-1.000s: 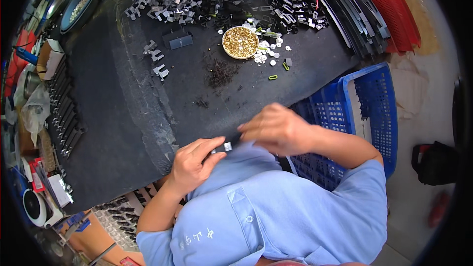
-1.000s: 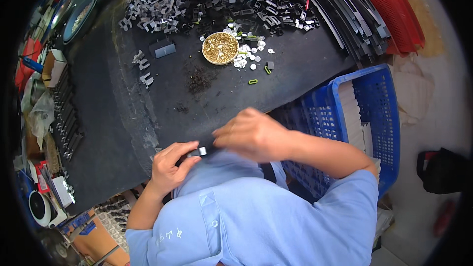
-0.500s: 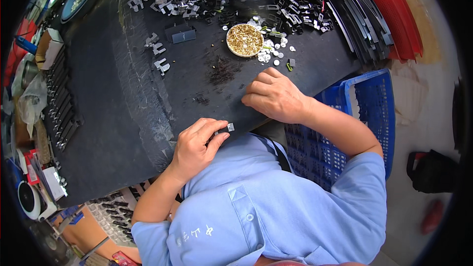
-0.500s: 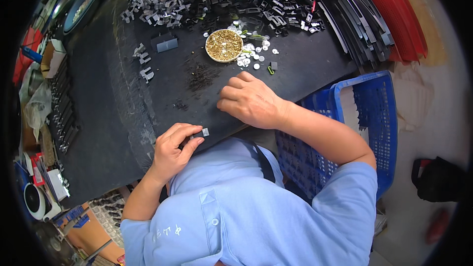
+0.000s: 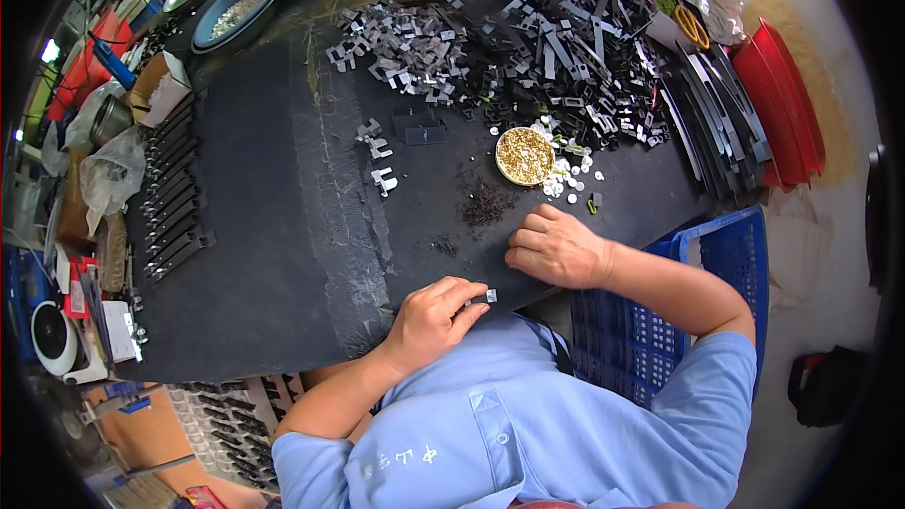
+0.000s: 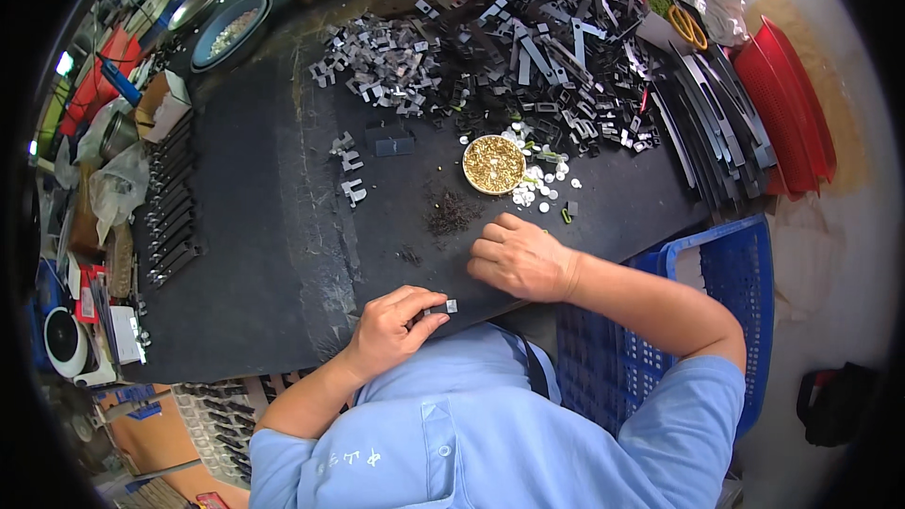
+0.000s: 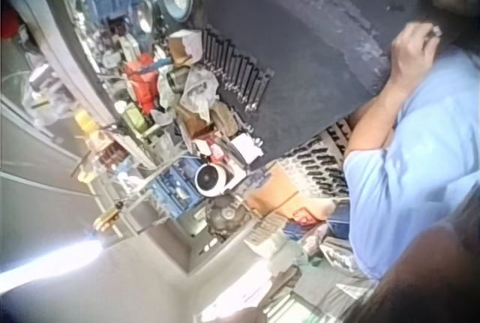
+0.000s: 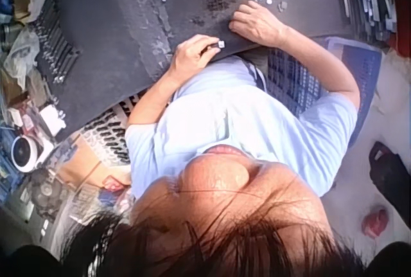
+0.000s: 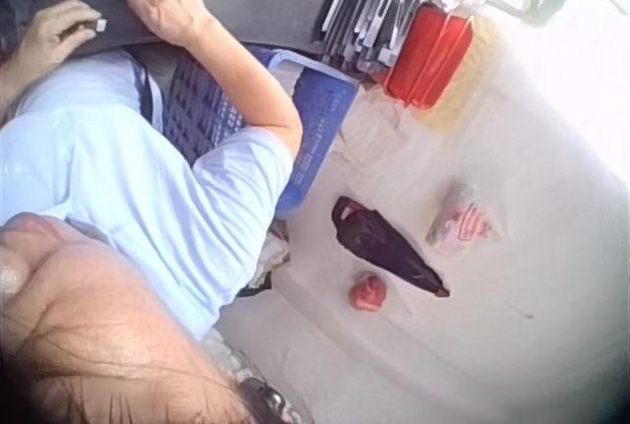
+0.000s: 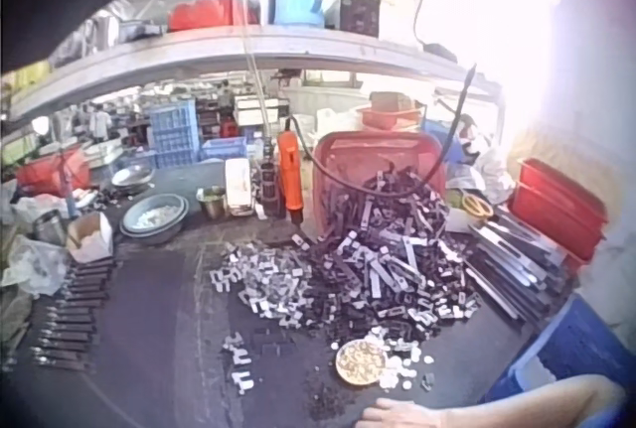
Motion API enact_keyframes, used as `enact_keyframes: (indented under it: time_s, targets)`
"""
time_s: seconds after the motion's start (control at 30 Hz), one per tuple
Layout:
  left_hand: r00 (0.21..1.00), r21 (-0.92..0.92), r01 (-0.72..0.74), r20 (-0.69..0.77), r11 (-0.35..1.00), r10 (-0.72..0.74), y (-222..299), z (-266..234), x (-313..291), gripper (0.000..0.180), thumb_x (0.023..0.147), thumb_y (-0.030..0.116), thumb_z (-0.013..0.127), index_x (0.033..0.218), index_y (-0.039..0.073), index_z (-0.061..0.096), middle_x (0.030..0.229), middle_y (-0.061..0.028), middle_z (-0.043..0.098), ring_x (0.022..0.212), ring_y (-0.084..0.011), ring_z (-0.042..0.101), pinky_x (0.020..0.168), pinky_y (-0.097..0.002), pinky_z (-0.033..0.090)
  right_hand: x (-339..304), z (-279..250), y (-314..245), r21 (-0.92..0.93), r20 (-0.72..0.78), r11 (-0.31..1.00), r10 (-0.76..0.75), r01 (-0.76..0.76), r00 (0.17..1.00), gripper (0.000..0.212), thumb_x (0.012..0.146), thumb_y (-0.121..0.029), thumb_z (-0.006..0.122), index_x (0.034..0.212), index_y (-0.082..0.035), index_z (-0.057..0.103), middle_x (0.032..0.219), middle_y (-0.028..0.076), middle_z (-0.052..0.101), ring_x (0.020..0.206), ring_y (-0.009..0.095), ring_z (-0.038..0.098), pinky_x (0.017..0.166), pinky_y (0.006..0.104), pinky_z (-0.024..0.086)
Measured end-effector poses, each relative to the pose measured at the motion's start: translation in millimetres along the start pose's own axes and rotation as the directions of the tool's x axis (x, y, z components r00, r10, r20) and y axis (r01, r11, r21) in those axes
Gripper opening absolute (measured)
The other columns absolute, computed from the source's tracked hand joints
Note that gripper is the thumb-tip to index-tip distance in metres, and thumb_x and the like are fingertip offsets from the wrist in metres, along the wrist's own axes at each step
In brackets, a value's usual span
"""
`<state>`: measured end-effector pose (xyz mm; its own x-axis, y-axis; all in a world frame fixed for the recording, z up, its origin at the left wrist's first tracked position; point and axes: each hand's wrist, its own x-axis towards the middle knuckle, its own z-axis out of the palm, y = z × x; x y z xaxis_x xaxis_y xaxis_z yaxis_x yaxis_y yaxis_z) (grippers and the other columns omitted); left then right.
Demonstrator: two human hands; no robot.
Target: Manually assembling small plastic and metal components into a rectangular grey housing.
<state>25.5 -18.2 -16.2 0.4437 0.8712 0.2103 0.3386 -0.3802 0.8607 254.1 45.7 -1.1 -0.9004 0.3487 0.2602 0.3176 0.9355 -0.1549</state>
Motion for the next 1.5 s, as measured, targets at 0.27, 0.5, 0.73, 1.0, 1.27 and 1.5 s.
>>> enact_keyframes:
  time_s: [0.27, 0.5, 0.73, 1.0, 1.27, 1.5]
  targets:
    - [0.998, 0.017, 0.002, -0.057, 1.0, -0.001, -1.3, 3.4, 2.3, 0.015, 0.074, 0.004, 0.069, 0.084, 0.003, 0.057, 0.077, -0.0103, 0.061, 0.064, -0.0261, 0.061, 0.057, -0.0342, 0.049, 16.2, 9.6, -34.9, 0.494, -0.028, 0.792, 0.428, -0.359, 0.903, 0.009, 0.07, -0.009, 0.067, 0.077, -0.008, 0.06, 0.078, 0.004, 0.056, 0.074, 0.023, 0.053, 0.066, 0.0349, 0.042]
    - [0.988, 0.135, -0.134, -0.061, 0.982, 0.144, -3.9, 6.5, 3.5, 0.017, 0.069, 0.003, 0.073, 0.077, 0.001, 0.058, 0.077, -0.0105, 0.063, 0.061, -0.0243, 0.061, 0.055, -0.0321, 0.05, 26.1, -7.7, -37.8, 0.115, 0.045, 0.964, 0.234, -0.238, 0.971, 0.008, 0.068, -0.014, 0.061, 0.069, -0.009, 0.056, 0.072, 0.005, 0.05, 0.071, 0.022, 0.05, 0.064, 0.0324, 0.04]
    - [0.986, 0.106, -0.15, -0.064, 0.983, 0.157, -6.1, 6.2, 3.0, 0.017, 0.069, 0.003, 0.073, 0.077, 0.001, 0.058, 0.077, -0.0112, 0.063, 0.063, -0.0249, 0.062, 0.056, -0.0321, 0.05, 19.4, 2.2, -34.5, 0.328, -0.014, 0.907, 0.285, -0.265, 0.958, 0.007, 0.069, -0.011, 0.062, 0.072, -0.007, 0.057, 0.074, 0.006, 0.052, 0.072, 0.024, 0.051, 0.067, 0.0332, 0.042]
    - [0.991, 0.093, -0.12, -0.049, 0.988, 0.125, -5.6, 6.5, 6.1, 0.016, 0.07, 0.003, 0.073, 0.078, 0.001, 0.059, 0.076, -0.0106, 0.062, 0.061, -0.0234, 0.061, 0.054, -0.0308, 0.05, 18.5, -0.1, -33.3, 0.397, 0.006, 0.854, 0.363, -0.335, 0.932, 0.008, 0.07, -0.008, 0.064, 0.075, -0.006, 0.058, 0.076, 0.007, 0.054, 0.075, 0.025, 0.053, 0.07, 0.0334, 0.043]
    - [0.993, 0.067, -0.108, -0.039, 0.992, 0.111, -6.5, 5.6, 5.0, 0.018, 0.069, 0.002, 0.072, 0.083, 0.001, 0.061, 0.076, -0.0096, 0.061, 0.061, -0.022, 0.061, 0.055, -0.0302, 0.049, 19.5, 0.7, -26.1, 0.31, 0.031, 0.925, 0.22, -0.218, 0.975, 0.01, 0.069, -0.012, 0.068, 0.076, -0.007, 0.063, 0.077, 0.004, 0.057, 0.074, 0.02, 0.054, 0.07, 0.0317, 0.044]
    - [0.999, 0.005, -0.013, 0.045, 1.0, 0.013, -11.5, 2.1, 10.2, 0.025, 0.075, 0.002, 0.066, 0.1, 0.003, 0.064, 0.08, -0.0085, 0.059, 0.059, -0.0195, 0.057, 0.056, -0.0303, 0.047, 8.4, 17.8, -44.2, 0.604, -0.122, 0.728, 0.486, -0.324, 0.865, 0.01, 0.07, -0.014, 0.072, 0.072, -0.01, 0.063, 0.074, 0.003, 0.056, 0.072, 0.022, 0.053, 0.067, 0.0329, 0.043]
